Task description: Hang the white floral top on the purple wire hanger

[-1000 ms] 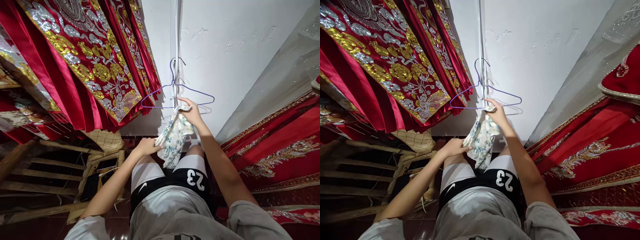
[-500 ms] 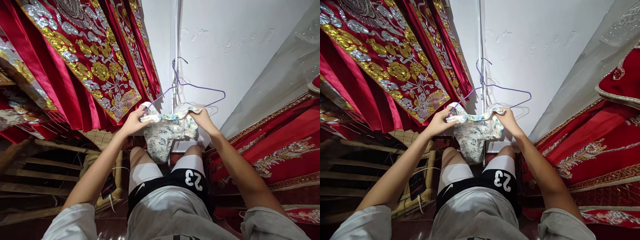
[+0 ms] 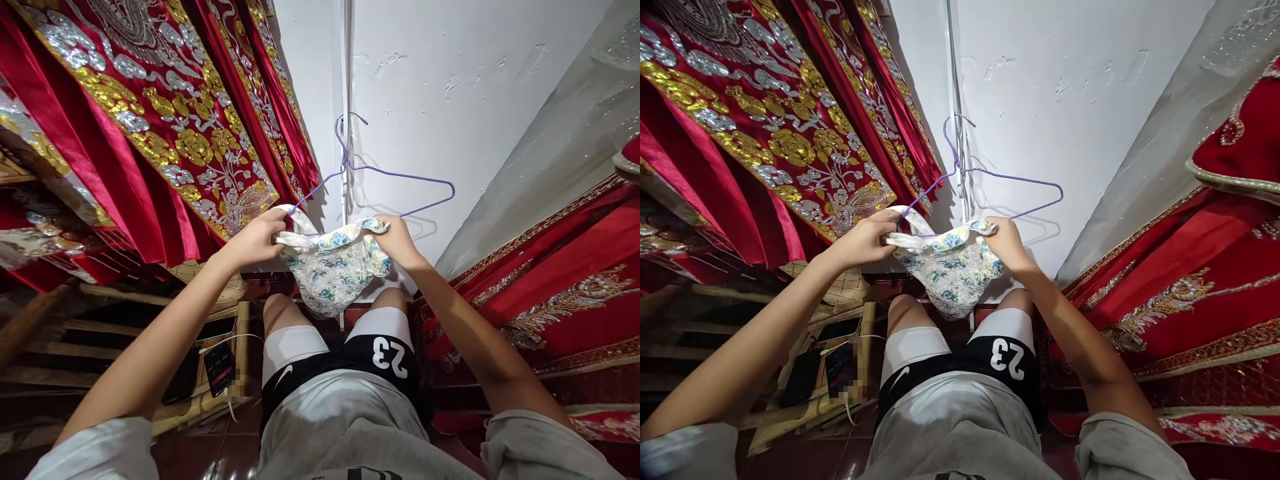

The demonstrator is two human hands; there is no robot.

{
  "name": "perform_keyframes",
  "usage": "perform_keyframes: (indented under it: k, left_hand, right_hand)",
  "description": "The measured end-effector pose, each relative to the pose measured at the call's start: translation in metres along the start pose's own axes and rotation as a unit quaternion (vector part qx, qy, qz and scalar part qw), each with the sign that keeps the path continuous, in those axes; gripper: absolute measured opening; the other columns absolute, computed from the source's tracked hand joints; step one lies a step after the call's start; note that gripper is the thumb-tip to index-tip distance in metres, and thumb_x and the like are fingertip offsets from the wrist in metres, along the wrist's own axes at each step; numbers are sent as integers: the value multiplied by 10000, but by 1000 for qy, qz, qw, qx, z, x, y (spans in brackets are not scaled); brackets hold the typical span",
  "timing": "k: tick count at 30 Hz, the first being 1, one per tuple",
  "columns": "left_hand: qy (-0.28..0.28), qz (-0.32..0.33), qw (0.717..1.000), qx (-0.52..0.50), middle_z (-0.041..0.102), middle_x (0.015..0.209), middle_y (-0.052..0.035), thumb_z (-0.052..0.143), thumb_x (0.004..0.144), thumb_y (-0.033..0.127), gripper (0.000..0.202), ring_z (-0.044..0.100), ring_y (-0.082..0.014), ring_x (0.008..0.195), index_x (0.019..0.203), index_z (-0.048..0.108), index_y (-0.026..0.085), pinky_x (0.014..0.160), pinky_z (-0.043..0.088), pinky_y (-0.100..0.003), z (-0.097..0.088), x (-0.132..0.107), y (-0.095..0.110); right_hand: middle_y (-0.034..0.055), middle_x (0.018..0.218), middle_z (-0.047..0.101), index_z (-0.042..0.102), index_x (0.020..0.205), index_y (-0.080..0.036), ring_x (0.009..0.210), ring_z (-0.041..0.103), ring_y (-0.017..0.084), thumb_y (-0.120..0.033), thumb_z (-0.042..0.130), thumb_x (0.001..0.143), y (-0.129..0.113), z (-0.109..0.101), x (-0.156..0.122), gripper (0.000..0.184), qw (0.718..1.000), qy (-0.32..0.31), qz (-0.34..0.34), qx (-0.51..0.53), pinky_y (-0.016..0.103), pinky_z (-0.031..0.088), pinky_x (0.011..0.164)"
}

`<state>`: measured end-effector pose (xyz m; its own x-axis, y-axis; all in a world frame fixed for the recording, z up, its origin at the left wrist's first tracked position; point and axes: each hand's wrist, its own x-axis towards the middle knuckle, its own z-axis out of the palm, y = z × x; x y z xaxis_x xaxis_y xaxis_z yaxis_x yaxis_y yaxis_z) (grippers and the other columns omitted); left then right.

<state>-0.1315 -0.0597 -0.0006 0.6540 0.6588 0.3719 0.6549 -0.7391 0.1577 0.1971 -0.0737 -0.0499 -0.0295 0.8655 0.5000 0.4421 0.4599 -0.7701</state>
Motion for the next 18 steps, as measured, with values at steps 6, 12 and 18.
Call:
perform_keyframes:
  k: [6, 12, 18]
  left_hand:
    - [217, -105, 963, -120, 712, 971, -59, 532, 757, 194, 279, 647, -219, 876, 1019, 627, 190, 822, 515, -363, 1, 39, 4]
    - [203, -157, 929, -267, 692, 818, -70, 542, 751, 245, 202, 602, -187, 731, 823, 709, 157, 708, 504, -328, 6, 67, -8]
    - [107, -213, 881, -408, 659, 688, -82, 629, 699, 256, 145, 603, -200, 628, 769, 705, 154, 572, 507, -332, -12, 73, -20]
  right_hand:
    - [18, 701, 623, 679, 757, -166, 670, 532, 171, -229, 596, 727, -14, 16, -11, 108, 997, -43, -13, 55, 290, 400, 637]
    - [8, 798, 678, 366, 1568, -227, 723, 602, 213, -197, 756, 715, -17, -44, -12, 938, 989, 144, -34, 16, 356, 492, 744]
    - [99, 807, 724, 768, 956, -110, 714, 600, 185, -284, 846, 677, 12, -111, 37, 338, 993, 71, 90, 4, 360, 474, 698]
